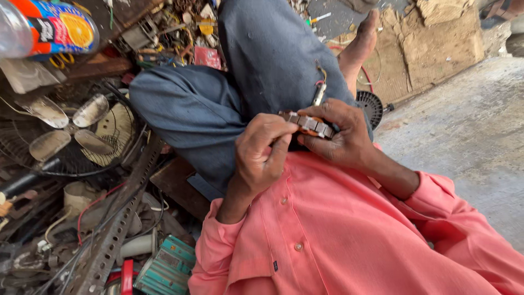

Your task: The person sits on the floor and manipulates a small cylindrical electrical component, likely a motor stator, by hand. They repeatedly adjust and inspect the copper windings and metal segments while holding the object in their lap.

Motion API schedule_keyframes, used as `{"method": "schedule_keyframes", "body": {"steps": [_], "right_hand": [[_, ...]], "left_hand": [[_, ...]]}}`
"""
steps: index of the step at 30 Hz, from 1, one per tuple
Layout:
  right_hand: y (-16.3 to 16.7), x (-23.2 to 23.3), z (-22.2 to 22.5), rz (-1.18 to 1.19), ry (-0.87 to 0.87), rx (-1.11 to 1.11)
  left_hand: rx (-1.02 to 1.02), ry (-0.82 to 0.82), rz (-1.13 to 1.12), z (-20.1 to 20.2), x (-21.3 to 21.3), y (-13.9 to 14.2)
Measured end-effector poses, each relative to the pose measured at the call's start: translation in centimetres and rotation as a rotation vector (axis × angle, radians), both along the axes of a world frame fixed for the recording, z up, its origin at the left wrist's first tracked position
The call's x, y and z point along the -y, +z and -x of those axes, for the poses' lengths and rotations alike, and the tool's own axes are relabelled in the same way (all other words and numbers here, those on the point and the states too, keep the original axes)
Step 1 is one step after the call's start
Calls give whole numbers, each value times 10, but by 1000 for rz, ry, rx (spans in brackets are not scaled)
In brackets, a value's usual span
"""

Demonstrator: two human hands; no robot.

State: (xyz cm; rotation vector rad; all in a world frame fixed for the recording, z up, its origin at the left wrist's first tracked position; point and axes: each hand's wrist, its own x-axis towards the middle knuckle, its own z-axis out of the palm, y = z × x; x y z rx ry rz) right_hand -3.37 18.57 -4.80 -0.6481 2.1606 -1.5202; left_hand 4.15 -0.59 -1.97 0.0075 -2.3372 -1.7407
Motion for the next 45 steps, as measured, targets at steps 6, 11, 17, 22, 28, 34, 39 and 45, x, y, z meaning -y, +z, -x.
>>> {"method": "schedule_keyframes", "body": {"steps": [6,11,17,22,28,34,39,45], "right_hand": [[-9,0,-1,-39,-24,-26],[-11,0,1,6,-13,-59],[-13,0,0,26,-15,-20],[-13,3,1,2,-23,-42],[-12,2,1,33,-39,-56],[-18,0,-3,24,-53,-37],[-20,4,-15,-6,-148,-223],[-12,11,-18,-21,-223,-218]], "left_hand": [[-108,-55,188,6,-2,-8],[-167,-93,271,10,-4,-10],[-193,-157,420,11,-4,-5],[-189,-325,665,18,2,6],[3,-236,60,22,7,10],[-138,-202,394,15,-8,4],[10,-234,308,14,3,-2],[213,121,-370,-5,33,-37]]}}
